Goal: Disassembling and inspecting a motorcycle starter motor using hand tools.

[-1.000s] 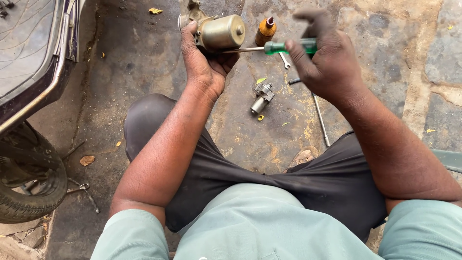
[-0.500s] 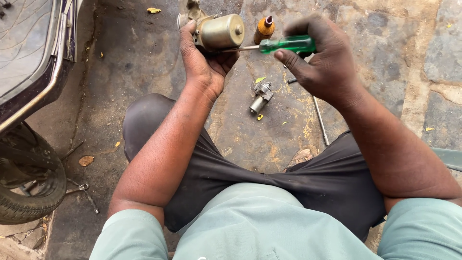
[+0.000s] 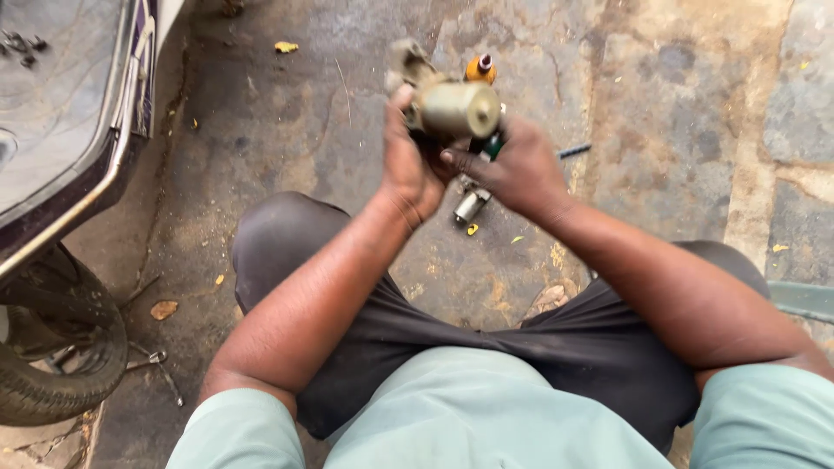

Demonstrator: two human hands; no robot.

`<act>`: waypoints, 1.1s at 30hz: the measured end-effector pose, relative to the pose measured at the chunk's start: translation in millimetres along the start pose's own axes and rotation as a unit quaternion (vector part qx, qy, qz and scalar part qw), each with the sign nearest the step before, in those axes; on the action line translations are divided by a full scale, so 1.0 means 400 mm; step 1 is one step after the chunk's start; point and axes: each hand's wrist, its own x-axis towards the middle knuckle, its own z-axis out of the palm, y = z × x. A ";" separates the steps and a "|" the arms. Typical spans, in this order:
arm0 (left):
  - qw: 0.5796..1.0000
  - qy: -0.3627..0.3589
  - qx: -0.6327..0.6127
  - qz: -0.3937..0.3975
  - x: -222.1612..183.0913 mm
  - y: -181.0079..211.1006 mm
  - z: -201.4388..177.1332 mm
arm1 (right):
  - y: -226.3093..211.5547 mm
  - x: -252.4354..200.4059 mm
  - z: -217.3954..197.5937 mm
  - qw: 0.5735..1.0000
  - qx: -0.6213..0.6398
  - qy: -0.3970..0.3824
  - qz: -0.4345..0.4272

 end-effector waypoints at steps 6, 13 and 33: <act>0.997 0.011 -0.024 -0.071 -0.014 -0.032 0.020 | 0.032 -0.005 0.035 0.996 0.063 0.029 0.060; 0.997 0.072 0.012 -0.031 0.028 -0.060 -0.035 | 0.095 0.007 0.056 0.969 0.210 0.030 0.123; 0.998 0.042 -0.030 0.046 0.037 0.012 -0.096 | 0.633 0.023 0.130 0.956 -0.253 -0.073 0.129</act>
